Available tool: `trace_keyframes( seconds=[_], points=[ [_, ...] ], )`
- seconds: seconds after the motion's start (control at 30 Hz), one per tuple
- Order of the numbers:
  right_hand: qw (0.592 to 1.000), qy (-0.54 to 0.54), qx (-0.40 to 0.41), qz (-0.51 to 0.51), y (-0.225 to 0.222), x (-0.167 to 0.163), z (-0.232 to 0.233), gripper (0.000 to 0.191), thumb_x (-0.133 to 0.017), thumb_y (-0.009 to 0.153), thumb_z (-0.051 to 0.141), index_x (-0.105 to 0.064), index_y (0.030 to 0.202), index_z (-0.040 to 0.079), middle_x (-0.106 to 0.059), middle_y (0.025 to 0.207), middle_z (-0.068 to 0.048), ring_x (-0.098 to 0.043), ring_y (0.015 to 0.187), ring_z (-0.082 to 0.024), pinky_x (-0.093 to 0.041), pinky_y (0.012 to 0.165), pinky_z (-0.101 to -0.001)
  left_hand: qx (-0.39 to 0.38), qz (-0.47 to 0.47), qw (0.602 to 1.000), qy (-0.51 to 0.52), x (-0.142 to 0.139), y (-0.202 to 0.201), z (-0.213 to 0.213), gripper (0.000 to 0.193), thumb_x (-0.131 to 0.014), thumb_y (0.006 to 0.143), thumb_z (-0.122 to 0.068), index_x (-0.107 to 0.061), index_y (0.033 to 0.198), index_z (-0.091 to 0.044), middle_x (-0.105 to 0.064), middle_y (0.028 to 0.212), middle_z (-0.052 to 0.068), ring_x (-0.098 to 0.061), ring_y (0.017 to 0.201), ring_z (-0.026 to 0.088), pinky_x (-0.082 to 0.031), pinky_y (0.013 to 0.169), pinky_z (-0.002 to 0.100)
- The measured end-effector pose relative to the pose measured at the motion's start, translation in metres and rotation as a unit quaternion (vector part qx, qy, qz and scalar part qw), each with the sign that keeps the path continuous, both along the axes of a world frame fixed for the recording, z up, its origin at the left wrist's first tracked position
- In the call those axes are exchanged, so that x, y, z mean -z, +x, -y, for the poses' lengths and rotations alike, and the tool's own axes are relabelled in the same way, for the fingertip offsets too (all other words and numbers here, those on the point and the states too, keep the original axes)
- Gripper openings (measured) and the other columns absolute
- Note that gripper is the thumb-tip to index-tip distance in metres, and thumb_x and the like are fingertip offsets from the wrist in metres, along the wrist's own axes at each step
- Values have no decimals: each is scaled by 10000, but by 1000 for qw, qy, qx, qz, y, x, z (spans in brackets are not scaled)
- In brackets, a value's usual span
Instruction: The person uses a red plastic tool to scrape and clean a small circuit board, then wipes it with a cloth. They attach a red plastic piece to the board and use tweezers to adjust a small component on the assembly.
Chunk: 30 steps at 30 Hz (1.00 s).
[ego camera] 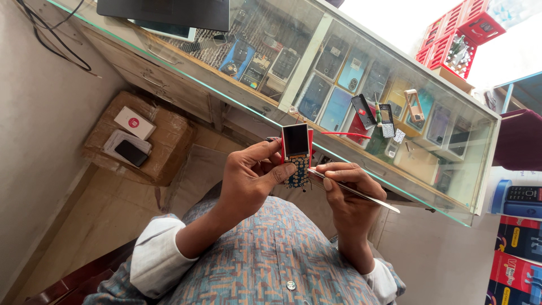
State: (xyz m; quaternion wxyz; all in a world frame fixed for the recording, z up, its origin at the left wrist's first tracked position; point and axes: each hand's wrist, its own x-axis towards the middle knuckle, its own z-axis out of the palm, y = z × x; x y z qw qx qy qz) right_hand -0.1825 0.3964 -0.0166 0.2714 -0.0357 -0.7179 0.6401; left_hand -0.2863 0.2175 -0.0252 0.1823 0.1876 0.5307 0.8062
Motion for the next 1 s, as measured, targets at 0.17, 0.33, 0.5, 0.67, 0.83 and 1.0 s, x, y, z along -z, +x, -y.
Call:
trace_keyframes(
  seconds=[0.17,0.33,0.5,0.67,0.83,1.0],
  points=[
    [1000,-12,-14,-8,0,-1,1,75,-688,973,-56,-665,1044,-58,-709,1138,-218,-727,1052,-236,-624,948,-351,-4,3,1000,13,0,-1,-1,432,-782,911,-38,-671,1318,56,-702,945,31,-637,792,36,-559,672,198],
    [998,-43,2,-38,4,-2,4,111,-699,1000,3,-633,1055,-67,-691,1109,-228,-722,1046,-260,-649,934,-422,18,7,999,35,-5,1,1,420,-774,915,-17,-663,1310,74,-702,979,33,-638,829,34,-557,701,198],
    [987,-108,8,-119,4,2,5,164,-679,1044,64,-585,1099,-59,-668,1056,-220,-739,972,-295,-639,904,-425,30,2,999,41,-12,4,1,410,-777,923,24,-670,1312,99,-662,977,29,-577,796,21,-491,648,195],
    [978,-139,36,-153,5,7,-4,214,-672,1087,119,-569,1131,-64,-636,979,-206,-710,895,-301,-614,825,-407,53,26,997,51,-17,6,2,426,-755,922,32,-649,1331,90,-663,973,21,-602,814,20,-511,659,194],
    [977,-145,20,-157,7,10,-14,427,-501,1194,342,-575,1038,-49,-630,946,-218,-666,892,-323,-579,845,-441,65,17,997,34,-20,8,2,449,-752,919,44,-645,1355,64,-690,967,32,-633,816,30,-531,673,195],
    [972,-176,-6,-152,7,10,-15,482,-416,1220,365,-583,1010,-36,-604,864,-197,-634,825,-306,-561,807,-433,62,-4,998,7,-18,6,1,454,-763,910,51,-660,1352,48,-696,965,41,-629,802,35,-523,665,194]
  ],
)
